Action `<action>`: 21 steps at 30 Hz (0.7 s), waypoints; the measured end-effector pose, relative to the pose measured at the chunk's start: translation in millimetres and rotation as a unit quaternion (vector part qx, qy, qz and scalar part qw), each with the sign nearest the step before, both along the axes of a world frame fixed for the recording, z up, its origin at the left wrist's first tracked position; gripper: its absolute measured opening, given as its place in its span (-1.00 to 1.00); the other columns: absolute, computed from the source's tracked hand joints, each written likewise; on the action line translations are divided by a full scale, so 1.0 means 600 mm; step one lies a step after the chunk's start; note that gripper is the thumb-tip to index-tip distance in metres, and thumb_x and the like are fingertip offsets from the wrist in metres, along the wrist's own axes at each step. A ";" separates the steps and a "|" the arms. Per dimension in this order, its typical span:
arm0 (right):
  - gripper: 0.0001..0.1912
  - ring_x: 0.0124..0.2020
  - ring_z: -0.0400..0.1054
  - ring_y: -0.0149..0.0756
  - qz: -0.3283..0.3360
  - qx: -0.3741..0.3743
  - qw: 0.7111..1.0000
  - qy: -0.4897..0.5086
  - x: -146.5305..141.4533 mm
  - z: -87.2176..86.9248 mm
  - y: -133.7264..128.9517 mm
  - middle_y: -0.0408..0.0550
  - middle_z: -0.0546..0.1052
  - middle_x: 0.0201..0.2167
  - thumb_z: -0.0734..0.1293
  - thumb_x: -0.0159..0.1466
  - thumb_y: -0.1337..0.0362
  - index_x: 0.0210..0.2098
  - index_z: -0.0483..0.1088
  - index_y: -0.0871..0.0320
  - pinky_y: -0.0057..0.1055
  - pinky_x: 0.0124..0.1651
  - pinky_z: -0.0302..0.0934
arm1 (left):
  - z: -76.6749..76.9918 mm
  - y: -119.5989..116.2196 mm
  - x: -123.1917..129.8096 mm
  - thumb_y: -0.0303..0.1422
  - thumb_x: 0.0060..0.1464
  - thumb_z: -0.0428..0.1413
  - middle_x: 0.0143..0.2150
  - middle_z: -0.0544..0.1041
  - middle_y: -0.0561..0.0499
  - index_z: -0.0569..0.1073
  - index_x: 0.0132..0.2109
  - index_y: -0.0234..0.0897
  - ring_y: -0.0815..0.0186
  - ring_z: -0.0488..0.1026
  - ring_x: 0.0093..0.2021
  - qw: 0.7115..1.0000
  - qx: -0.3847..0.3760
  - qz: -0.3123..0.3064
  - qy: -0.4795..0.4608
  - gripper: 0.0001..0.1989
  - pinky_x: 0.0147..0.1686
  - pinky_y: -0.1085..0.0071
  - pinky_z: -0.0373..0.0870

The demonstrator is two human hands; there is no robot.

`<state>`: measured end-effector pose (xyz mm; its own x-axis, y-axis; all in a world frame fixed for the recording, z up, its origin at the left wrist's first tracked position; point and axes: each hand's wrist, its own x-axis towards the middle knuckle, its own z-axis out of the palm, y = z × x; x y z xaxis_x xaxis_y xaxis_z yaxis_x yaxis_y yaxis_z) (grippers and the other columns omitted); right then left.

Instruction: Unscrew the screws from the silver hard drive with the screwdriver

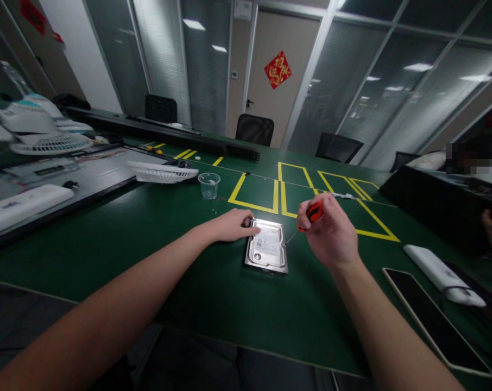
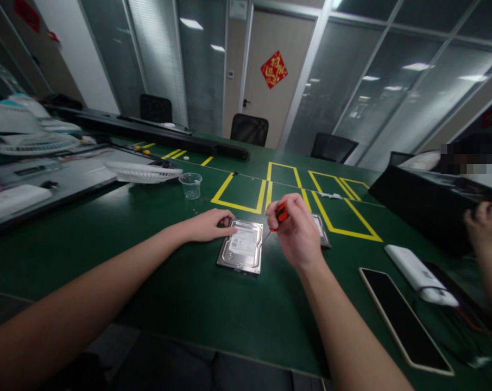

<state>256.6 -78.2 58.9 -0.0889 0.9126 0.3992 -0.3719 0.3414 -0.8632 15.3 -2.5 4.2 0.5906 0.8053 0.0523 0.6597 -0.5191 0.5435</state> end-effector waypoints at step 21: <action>-0.83 -0.50 0.21 -0.37 0.002 0.001 1.000 0.003 0.004 0.001 0.000 -0.13 0.46 -0.41 0.26 0.39 0.12 -0.29 0.33 0.03 -0.37 -0.40 0.11 | -0.002 0.003 -0.003 0.13 0.18 0.06 -0.12 0.54 -0.09 0.45 0.10 -0.25 0.18 0.44 -0.16 1.000 0.004 -0.005 -0.003 -0.41 -0.23 0.35 0.26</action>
